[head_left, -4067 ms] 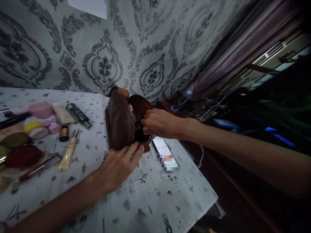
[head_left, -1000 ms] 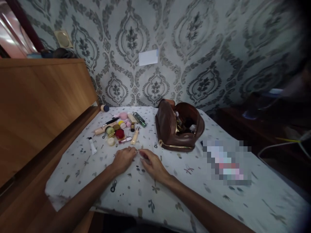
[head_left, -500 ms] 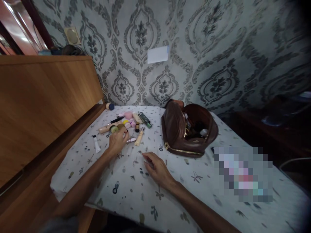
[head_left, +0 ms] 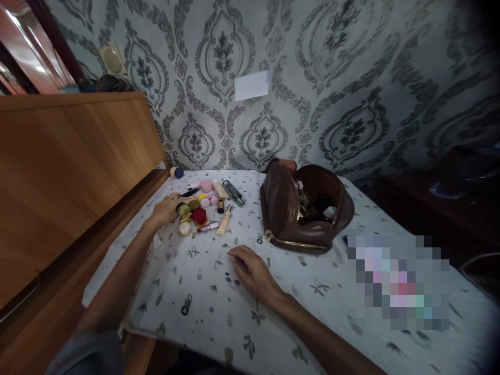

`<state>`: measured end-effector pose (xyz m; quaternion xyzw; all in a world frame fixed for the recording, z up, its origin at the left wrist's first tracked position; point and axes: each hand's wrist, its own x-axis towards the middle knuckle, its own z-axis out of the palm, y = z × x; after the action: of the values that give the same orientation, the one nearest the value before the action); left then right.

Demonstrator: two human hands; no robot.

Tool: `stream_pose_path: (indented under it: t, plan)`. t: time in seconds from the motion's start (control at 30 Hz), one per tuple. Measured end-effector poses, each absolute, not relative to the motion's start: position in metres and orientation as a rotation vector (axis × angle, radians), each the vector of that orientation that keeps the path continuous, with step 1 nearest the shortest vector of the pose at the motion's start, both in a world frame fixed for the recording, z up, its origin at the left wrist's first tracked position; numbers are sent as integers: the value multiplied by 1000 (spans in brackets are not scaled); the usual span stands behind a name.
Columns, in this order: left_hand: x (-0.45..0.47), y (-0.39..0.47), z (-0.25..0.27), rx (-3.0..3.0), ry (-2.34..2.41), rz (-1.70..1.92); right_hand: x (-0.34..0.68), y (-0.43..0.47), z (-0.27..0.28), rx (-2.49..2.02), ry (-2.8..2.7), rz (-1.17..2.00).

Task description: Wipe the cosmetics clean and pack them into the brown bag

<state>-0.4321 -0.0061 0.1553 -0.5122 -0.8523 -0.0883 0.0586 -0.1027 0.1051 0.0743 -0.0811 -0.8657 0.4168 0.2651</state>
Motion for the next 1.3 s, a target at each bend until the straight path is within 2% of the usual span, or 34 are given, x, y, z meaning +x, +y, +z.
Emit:
stream_pose_path:
  t: [0.2,0.47,0.73,1.0,1.13,1.3]
  plan:
    - [-427,-5,145,-1683,-2561,-124,-104,106,72,-209,-2330,1085]
    - [-430,-2,163,-1669,-2612,-100,-104,105,73,-189,-2318,1068]
    - [-434,46,171,-1539,-2730,-5,-105,105,72,-199,-2344,1081]
    - [-443,78,172,-1759,-2847,219,-103,104,76,-208,-2352,1083]
    - [-453,81,163,-1819,-2849,145,-103,103,77,-205,-2353,1067]
    - [-465,72,156,-1861,-2802,-129,-103,103,76,-197,-2369,1056]
